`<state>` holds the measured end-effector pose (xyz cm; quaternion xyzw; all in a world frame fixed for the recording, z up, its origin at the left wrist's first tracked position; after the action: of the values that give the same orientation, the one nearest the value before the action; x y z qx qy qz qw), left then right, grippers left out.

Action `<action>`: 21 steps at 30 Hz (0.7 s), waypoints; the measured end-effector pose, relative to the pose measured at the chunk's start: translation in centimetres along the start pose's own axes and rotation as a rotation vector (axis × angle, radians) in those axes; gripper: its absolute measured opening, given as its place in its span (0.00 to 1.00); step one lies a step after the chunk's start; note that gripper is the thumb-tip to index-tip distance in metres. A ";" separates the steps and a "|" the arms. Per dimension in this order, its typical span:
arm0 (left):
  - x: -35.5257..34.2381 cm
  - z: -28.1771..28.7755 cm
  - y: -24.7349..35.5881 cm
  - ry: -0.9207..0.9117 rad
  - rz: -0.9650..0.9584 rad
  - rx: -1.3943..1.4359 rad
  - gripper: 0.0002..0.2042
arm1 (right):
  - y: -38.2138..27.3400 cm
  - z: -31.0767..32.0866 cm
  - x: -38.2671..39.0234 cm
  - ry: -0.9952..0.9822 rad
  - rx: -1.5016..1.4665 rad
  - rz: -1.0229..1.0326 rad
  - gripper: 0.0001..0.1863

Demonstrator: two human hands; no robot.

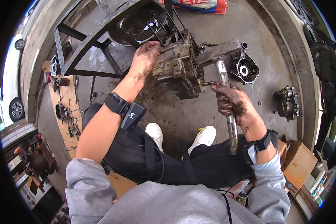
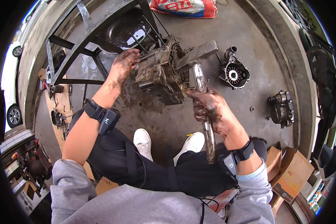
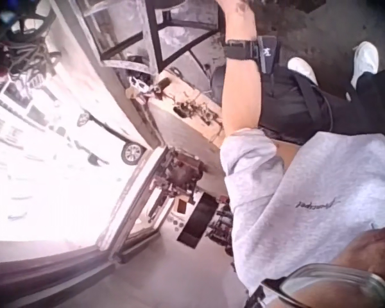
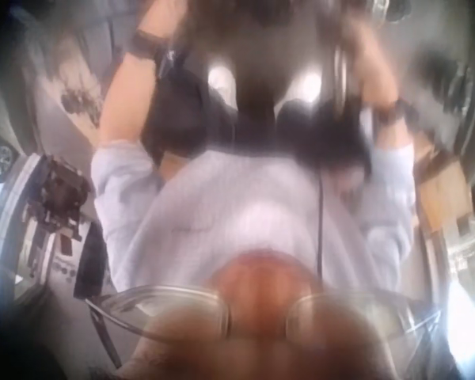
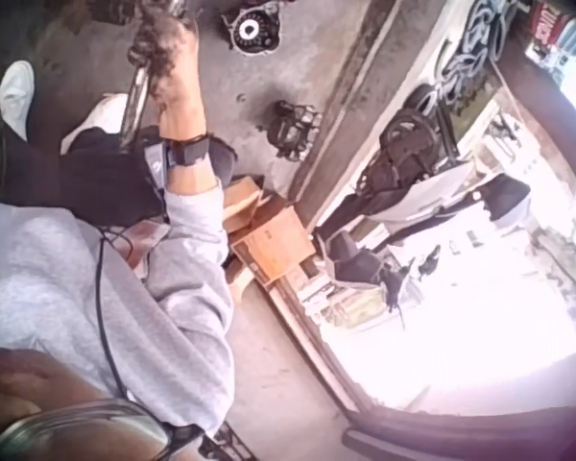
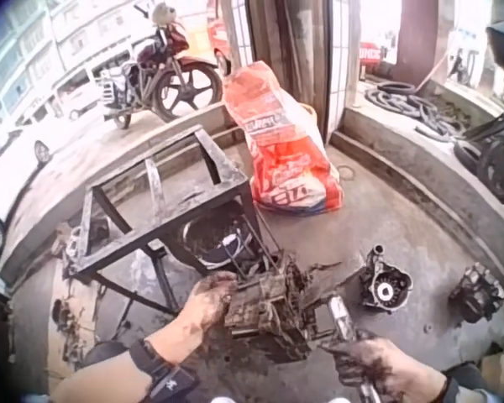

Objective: Disassembling a motorcycle engine to inspect and remove internal components like the clutch assembly and gears.

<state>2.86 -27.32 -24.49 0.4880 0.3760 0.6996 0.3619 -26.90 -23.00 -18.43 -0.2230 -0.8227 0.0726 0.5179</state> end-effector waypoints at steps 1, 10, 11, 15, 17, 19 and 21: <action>0.6 -0.3 0.8 -0.055 -0.027 -0.043 0.13 | 0.2 0.3 -0.2 0.046 -0.024 -0.038 0.06; 8.6 -0.2 2.6 -0.468 -0.217 -1.514 0.22 | -1.3 -2.0 -0.1 -0.018 0.226 0.374 0.11; 9.9 -0.5 2.3 -0.644 -0.244 -1.297 0.22 | -0.9 -2.6 -0.4 -0.040 0.258 0.372 0.12; 14.4 -2.3 2.9 -0.541 -0.848 -0.514 0.08 | 1.4 -4.8 -2.6 -0.072 0.574 0.257 0.12; 14.6 -2.2 1.6 -0.572 -0.764 -0.691 0.06 | 1.8 -5.2 -2.7 0.048 0.769 0.277 0.11; 14.6 -1.6 -0.1 -0.793 -0.494 -0.876 0.05 | 1.2 -5.6 -1.7 0.042 0.716 0.406 0.12; 15.0 -0.5 0.8 -0.665 -0.598 -0.885 0.06 | 0.4 -5.6 -0.3 0.064 0.589 0.424 0.14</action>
<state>-1.68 -14.66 -17.79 0.3571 0.0382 0.4684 0.8072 -21.76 -23.43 -16.30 -0.2321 -0.6853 0.4053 0.5588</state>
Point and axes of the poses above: each hand's wrist, its own x-axis away from the middle knuckle, its own z-axis out of the back of the hand, y = z × x, the point moved 4 cm from there along -x, towards the middle knuckle, and after that the axes turned 13 degrees about -x, right-handed, at the moved point
